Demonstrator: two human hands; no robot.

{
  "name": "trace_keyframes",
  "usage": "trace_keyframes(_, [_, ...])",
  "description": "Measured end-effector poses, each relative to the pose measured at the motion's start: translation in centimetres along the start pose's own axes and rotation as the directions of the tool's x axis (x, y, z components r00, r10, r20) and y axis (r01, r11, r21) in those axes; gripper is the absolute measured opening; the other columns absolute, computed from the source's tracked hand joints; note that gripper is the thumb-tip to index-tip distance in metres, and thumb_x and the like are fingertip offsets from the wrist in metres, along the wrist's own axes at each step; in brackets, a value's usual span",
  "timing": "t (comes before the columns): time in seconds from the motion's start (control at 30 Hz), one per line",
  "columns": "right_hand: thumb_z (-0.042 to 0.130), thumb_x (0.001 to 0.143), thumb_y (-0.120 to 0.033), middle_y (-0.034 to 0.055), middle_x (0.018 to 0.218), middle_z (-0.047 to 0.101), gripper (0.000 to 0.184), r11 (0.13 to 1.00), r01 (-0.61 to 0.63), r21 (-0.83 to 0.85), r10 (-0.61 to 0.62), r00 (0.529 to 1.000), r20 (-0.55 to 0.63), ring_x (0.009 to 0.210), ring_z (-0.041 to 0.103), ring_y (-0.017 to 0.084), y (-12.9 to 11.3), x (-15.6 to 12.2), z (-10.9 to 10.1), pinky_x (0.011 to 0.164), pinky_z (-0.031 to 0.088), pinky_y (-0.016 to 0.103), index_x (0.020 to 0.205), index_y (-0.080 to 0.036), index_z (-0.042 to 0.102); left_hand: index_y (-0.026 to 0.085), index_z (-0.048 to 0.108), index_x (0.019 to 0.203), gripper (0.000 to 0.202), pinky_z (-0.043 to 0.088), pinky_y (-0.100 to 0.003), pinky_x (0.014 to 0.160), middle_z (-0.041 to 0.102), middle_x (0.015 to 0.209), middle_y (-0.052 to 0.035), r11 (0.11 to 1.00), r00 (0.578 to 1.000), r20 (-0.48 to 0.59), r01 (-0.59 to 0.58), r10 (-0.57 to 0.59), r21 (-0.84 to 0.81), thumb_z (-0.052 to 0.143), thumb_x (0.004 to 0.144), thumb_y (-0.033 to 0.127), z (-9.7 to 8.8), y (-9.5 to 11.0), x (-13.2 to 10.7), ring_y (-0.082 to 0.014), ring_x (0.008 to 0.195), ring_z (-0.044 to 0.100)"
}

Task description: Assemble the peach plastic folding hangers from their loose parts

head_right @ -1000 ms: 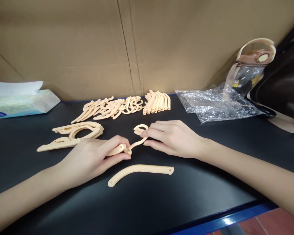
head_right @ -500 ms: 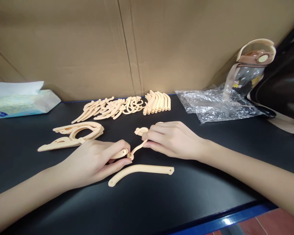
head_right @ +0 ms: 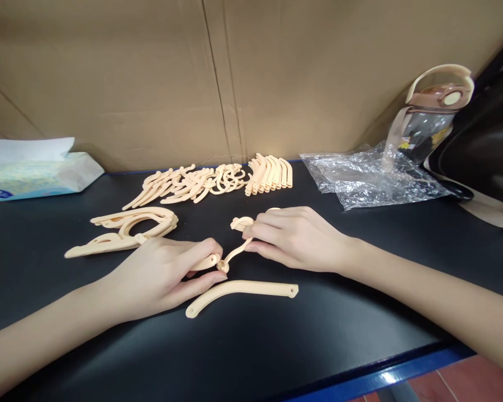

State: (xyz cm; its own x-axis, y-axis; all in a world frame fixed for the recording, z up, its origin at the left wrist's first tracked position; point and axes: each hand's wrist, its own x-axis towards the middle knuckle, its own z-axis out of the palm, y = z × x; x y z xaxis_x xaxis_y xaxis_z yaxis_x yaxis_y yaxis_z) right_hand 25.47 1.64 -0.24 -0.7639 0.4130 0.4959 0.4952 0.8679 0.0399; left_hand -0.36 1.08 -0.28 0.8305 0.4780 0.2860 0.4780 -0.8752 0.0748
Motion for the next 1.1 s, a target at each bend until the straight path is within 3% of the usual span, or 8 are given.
trace_keyframes(1.1, [0.047,0.099,-0.028,0.0035,0.09,0.07,0.02,1.0,-0.014,0.023,0.012,0.995,0.097,0.081,0.066,0.015,-0.09,0.11,0.04,0.069,0.05,0.027,0.102,-0.016,0.063,0.019,0.048,0.083,0.022,0.03,-0.022,0.047,0.056,0.062,0.0068,1.0,1.0,0.025,-0.015,0.015,0.012,0.047,0.099,0.033,-0.04,0.07,0.14,-0.0111,0.051,0.059])
